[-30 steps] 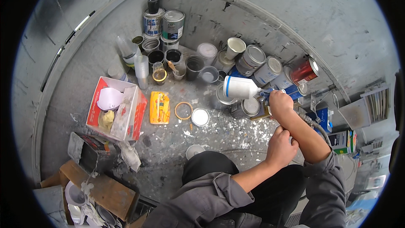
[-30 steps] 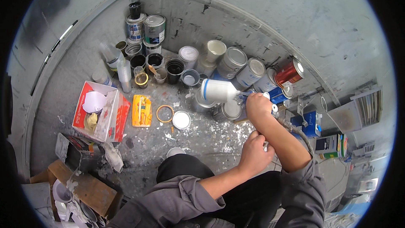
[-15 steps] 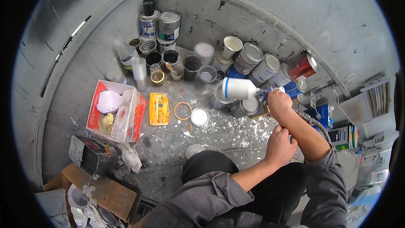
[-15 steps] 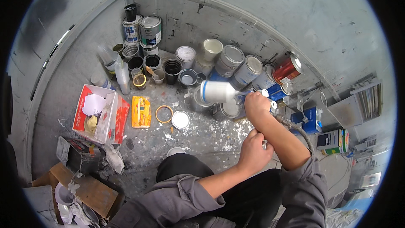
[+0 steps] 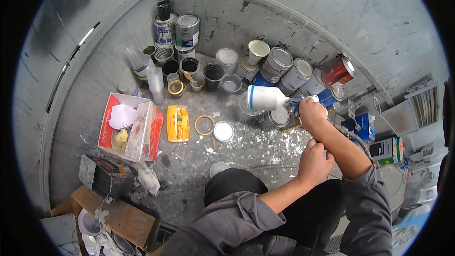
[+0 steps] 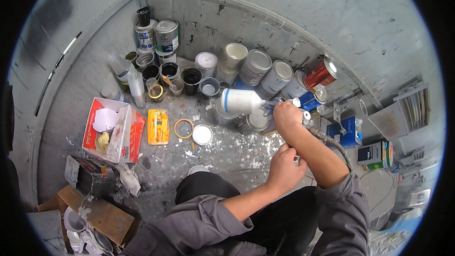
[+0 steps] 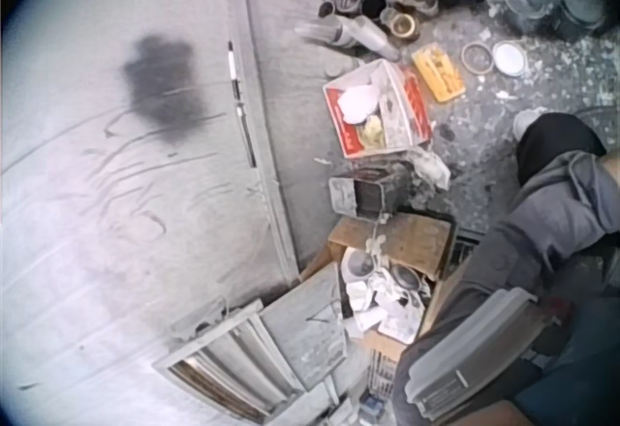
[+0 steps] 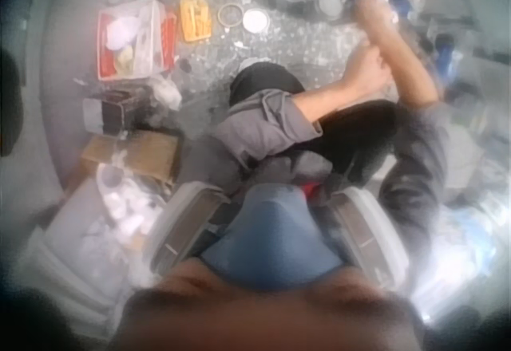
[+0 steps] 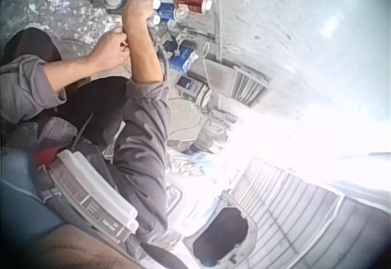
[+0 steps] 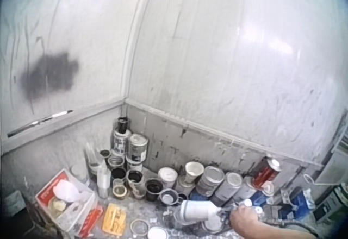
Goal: The person applies masking tape to the edge of a car hood, then uses a spray gun to apply white paint to the hood surface. The person moves around the vehicle to cover different areas and refills the spray gun from a paint can.
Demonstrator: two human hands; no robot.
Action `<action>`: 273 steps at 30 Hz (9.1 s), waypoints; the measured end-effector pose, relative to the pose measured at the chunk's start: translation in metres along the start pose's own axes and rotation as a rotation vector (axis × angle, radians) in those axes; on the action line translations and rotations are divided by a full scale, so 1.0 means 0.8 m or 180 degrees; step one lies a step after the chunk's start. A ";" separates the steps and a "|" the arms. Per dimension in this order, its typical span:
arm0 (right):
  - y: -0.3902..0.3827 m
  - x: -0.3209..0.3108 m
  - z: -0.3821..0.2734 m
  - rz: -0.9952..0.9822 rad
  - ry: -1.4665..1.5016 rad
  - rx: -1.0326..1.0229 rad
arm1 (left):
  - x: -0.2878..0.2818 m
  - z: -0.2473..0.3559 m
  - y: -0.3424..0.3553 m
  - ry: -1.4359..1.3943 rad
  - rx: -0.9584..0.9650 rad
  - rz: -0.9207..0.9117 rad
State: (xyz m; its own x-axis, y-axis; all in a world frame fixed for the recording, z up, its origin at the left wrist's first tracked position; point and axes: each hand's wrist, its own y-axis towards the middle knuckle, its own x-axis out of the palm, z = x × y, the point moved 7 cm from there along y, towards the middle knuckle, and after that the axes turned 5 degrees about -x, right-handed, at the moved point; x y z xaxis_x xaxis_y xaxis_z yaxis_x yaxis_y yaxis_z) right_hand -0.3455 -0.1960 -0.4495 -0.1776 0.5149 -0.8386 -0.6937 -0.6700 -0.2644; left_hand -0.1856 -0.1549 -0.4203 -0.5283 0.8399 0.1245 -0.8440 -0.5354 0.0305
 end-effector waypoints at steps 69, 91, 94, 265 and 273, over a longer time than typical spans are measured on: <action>-0.019 -0.013 0.005 0.0217 0.0090 0.0021 | 0.008 -0.003 -0.004 0.0160 -0.0047 -0.0076; -0.045 0.036 0.036 -0.0188 0.0534 0.0205 | -0.080 0.032 0.003 0.1097 0.0473 -0.2662; -0.053 0.043 0.044 -0.0163 0.0624 0.0208 | -0.213 -0.035 0.024 0.0315 -0.0563 -0.2544; -0.244 0.040 0.250 0.2381 0.5528 0.1471 | -0.174 -0.193 0.258 0.4598 0.1138 -0.2085; -0.259 0.059 0.254 0.2106 0.5303 0.1548 | -0.192 -0.150 0.237 0.4404 0.0933 -0.1944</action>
State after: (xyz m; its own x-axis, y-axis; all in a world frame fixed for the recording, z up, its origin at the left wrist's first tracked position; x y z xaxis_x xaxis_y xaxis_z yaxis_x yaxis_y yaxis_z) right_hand -0.3520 0.0753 -0.3376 0.1057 -0.9272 -0.3594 -0.9740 -0.1694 0.1506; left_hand -0.2755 -0.3746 -0.5525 0.0706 0.2647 -0.9617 -0.9970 0.0507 -0.0592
